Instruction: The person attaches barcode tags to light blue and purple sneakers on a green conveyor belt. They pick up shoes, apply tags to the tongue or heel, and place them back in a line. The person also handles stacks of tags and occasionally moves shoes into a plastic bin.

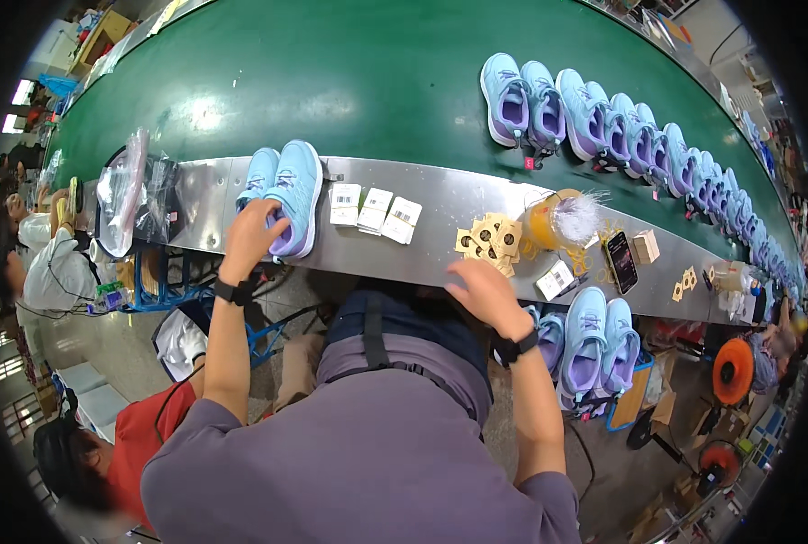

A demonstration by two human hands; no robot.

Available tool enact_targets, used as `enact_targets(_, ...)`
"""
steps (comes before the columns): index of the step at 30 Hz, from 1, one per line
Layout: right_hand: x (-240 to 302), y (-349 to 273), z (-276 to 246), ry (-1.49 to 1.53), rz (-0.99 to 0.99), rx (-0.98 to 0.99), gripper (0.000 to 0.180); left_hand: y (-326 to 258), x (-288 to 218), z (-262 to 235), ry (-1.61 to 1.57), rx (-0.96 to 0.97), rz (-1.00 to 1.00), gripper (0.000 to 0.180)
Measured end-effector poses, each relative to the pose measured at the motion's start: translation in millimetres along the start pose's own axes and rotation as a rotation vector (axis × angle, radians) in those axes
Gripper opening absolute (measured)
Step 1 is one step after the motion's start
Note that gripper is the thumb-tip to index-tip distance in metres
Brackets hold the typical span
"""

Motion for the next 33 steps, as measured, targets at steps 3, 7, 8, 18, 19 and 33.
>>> enact_targets(3, 12, 68, 20, -0.011, -0.118, 0.020, 0.027, 28, -2, 52, -0.395, 0.003, 0.011, 0.023)
enact_targets(7, 27, 150, 54, -0.240, -0.111, -0.051, 0.048, 44, -29, 103, -0.276, 0.142, -0.100, 0.037)
enact_targets(8, 33, 160, 55, -0.317, -0.105, -0.099, 0.055, 49, -18, 122, -0.240, 0.107, -0.115, 0.040)
enact_targets(18, 8, 188, 79, -0.247, -0.012, -0.100, 0.059, 59, -12, 137, -0.252, 0.135, -0.256, 0.055)
enact_targets(19, 5, 189, 78, -0.214, -0.034, -0.142, 0.061, 61, -11, 140, -0.277, 0.145, -0.253, 0.056)
enact_targets(33, 14, 155, 43, -0.184, 0.033, -0.233, 0.081, 74, 0, 162, -0.272, 0.292, -0.271, 0.066)
Point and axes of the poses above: each hand's wrist, its own y-axis towards the middle knuckle, its own z-axis out of the palm, x = y × z, the point moved 9 cm from there along y, towards the middle knuckle, and after that the axes turned 13 degrees about x, right-handed, at the moved point
